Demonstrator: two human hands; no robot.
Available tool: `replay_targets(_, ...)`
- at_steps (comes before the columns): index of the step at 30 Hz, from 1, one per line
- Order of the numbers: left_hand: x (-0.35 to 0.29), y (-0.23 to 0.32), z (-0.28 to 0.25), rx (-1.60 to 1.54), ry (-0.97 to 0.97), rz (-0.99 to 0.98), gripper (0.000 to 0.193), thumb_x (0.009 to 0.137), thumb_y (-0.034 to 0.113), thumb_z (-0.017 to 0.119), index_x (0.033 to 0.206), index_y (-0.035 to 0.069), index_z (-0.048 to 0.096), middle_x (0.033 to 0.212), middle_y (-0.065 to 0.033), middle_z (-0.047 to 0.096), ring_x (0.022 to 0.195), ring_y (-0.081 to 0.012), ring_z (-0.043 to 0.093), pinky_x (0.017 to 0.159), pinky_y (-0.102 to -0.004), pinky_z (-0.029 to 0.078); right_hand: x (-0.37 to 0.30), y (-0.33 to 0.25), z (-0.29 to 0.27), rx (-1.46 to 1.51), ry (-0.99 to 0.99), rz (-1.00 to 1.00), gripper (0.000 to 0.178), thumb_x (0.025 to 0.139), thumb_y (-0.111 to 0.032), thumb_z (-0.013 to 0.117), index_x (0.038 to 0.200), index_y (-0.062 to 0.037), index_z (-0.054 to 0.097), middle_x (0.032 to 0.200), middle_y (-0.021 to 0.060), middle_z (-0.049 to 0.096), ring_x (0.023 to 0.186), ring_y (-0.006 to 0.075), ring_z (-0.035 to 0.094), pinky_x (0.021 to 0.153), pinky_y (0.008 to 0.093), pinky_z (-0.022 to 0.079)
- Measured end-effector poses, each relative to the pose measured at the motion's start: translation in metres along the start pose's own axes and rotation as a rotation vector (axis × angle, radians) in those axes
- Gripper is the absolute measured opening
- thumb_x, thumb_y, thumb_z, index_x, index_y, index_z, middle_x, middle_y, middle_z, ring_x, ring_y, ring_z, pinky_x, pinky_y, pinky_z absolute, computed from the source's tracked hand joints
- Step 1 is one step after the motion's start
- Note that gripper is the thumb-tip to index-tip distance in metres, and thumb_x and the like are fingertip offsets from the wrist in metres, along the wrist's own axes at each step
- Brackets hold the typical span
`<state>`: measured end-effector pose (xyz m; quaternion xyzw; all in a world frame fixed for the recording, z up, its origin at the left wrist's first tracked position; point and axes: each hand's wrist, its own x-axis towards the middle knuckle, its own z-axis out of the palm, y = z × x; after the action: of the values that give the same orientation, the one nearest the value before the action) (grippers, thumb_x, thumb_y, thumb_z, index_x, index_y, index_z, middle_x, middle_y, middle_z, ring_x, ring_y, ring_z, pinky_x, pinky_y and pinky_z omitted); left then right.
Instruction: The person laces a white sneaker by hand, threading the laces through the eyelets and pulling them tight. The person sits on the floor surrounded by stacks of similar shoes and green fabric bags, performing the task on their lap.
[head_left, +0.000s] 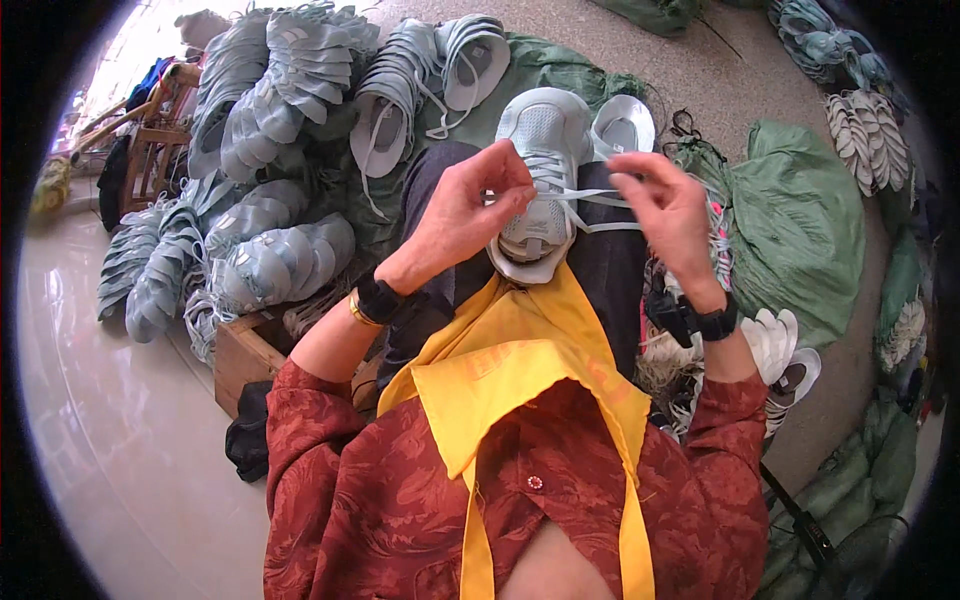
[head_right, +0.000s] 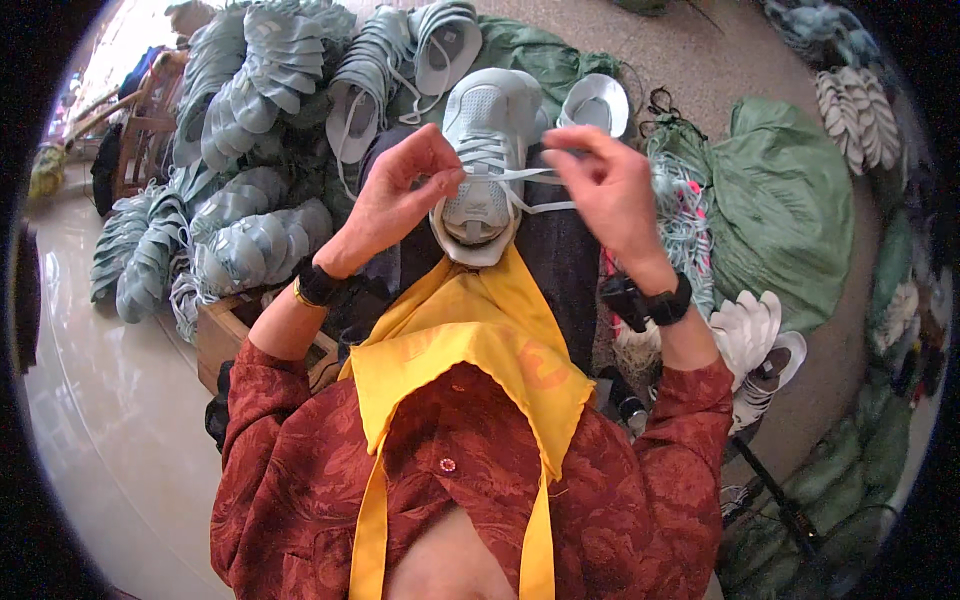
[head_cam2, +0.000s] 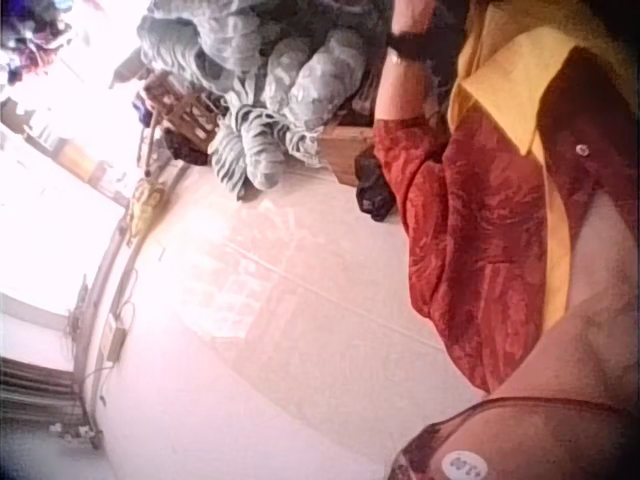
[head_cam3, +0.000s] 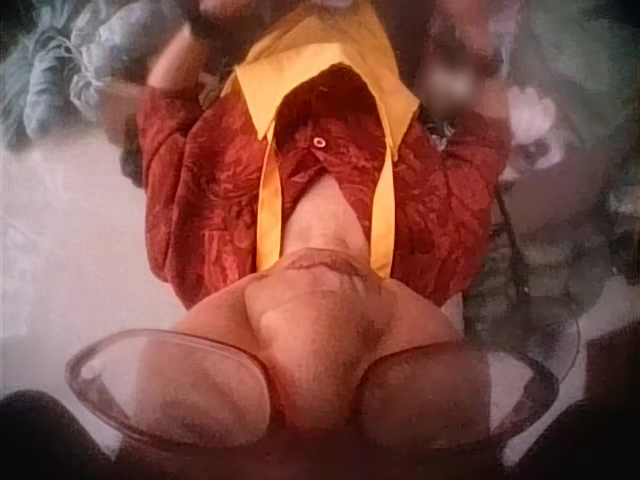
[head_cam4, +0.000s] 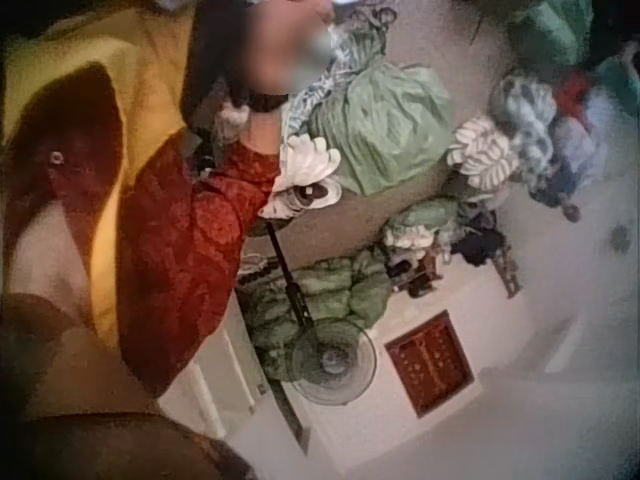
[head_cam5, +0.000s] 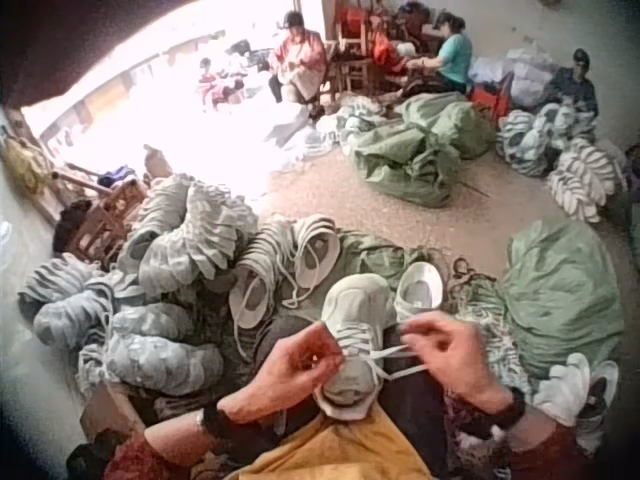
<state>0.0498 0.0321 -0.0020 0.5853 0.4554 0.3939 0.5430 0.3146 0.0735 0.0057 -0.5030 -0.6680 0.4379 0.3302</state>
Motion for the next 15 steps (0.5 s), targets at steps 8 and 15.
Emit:
replay_targets(8,-0.002,0.008,0.005,0.114,-0.027,0.041,0.011,0.095,0.002,0.068,0.097,0.002,0.057,0.09,0.0007,0.061,0.089,-0.0065,0.058,0.083,-0.0262,0.05,0.006,-0.011,0.03,0.404,-0.37,0.107,0.014,0.096,0.001,0.066,0.11,0.002,0.064,0.096,0.0035,0.071,0.081,0.0098,0.071,0.074,0.0251,0.059)
replay_targets(15,-0.005,0.008,0.009,0.143,-0.019,0.084,0.012,0.095,0.003,0.069,0.096,0.002,0.057,0.087,0.0002,0.061,0.084,-0.0075,0.059,0.079,-0.0268,0.05,-0.005,-0.019,0.034,0.403,-0.285,0.153,0.013,0.095,0.001,0.067,0.108,0.0026,0.067,0.095,0.0045,0.073,0.085,0.0111,0.072,0.074,0.0263,0.06)
